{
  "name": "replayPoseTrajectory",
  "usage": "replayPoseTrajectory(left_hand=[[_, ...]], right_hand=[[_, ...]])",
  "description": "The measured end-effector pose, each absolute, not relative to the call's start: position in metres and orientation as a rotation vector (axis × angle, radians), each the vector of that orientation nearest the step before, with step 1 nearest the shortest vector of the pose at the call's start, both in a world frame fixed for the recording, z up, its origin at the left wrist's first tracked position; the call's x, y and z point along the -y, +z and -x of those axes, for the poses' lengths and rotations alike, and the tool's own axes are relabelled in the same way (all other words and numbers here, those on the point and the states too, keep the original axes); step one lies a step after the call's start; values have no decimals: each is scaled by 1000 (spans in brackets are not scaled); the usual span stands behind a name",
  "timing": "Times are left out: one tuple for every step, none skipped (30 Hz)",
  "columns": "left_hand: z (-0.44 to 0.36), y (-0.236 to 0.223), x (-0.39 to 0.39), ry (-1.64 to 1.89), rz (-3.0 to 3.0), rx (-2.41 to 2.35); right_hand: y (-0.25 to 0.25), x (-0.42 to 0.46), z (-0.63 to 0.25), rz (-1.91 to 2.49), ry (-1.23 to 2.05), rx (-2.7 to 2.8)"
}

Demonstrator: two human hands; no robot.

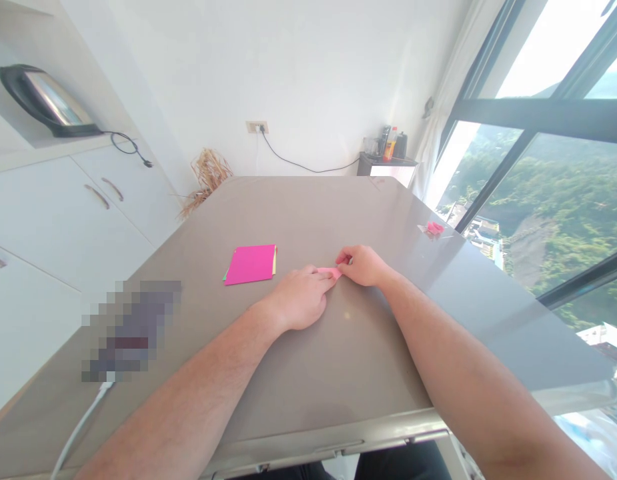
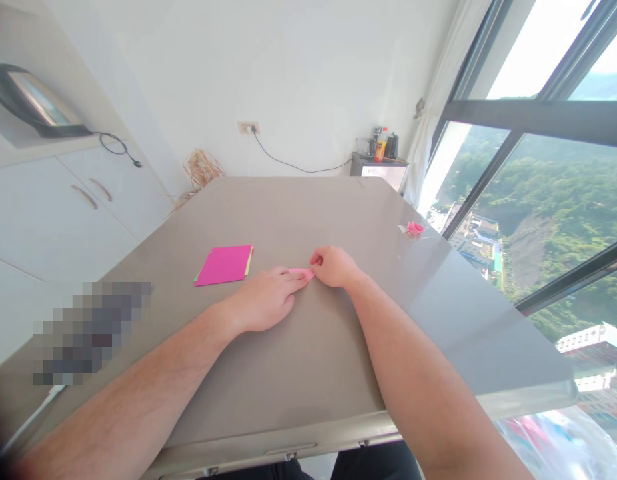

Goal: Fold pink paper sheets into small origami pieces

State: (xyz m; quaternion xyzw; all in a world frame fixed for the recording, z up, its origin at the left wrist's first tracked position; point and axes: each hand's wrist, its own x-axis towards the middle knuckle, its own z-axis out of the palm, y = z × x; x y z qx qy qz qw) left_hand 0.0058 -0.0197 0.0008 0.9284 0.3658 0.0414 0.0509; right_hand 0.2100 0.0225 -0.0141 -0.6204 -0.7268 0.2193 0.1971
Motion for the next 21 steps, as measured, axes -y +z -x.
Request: replayPoseTrajectory(left_hand=[[-6, 1, 20, 126, -2826, -1113], [-6, 1, 20, 126, -2826, -1112], [-6, 1, 20, 125, -2827, -1109], [-7, 2, 20, 122, -2828, -1106], [-7, 2, 20, 119, -2827, -1105], [-7, 2, 20, 116, -2826, -1107], [-8, 2, 19, 113, -2822, -1109], [-8, 3, 19, 110, -2817, -1109], [-8, 3, 19, 107, -2811, -1111], [-8, 3, 19, 105, -2803, -1114], [-9, 3, 19, 103, -2795, -1115], [-9, 4, 20, 101, -2789, -1117], [-9, 4, 20, 98, -2783, -1120], [-9, 4, 20, 95, -2780, -1124], [-9, 5, 20, 92, -2780, -1126], [-9, 5, 20, 92, -2782, -1126], [-9, 4, 20, 94, -2786, -1124], [-9, 4, 20, 100, -2790, -1120], [-9, 4, 19, 106, -2793, -1115], [-8, 3, 19, 113, -2794, -1110], [-8, 2, 19, 119, -2795, -1106]], right_hand=[[-14, -22, -211, 1761, 596, 2024], [-14, -21, -211, 1784, 581, 2016], [-14, -20, -211, 1802, 569, 2010], [-14, -20, -211, 1815, 565, 2004], [-14, -20, -211, 1825, 567, 2000], [-14, -21, -211, 1839, 572, 1995], [-13, -21, -210, 1861, 575, 1987], [-13, -22, -210, 1890, 569, 1976], [-13, -24, -210, 1920, 555, 1962], [-12, -25, -211, 1947, 538, 1945], [-12, -26, -212, 1966, 525, 1924], [-13, -27, -214, 1978, 518, 1901], [-13, -27, -216, 1981, 517, 1878], [-13, -27, -218, 1976, 520, 1856], [-14, -26, -220, 1964, 521, 1836], [-14, -25, -222, 1946, 523, 1822], [-15, -24, -223, 1922, 526, 1816], [-15, -22, -224, 1898, 531, 1817], [-15, -21, -224, 1878, 539, 1823], [-16, -19, -224, 1867, 546, 1834], [-16, -18, -223, 1868, 544, 1851]])
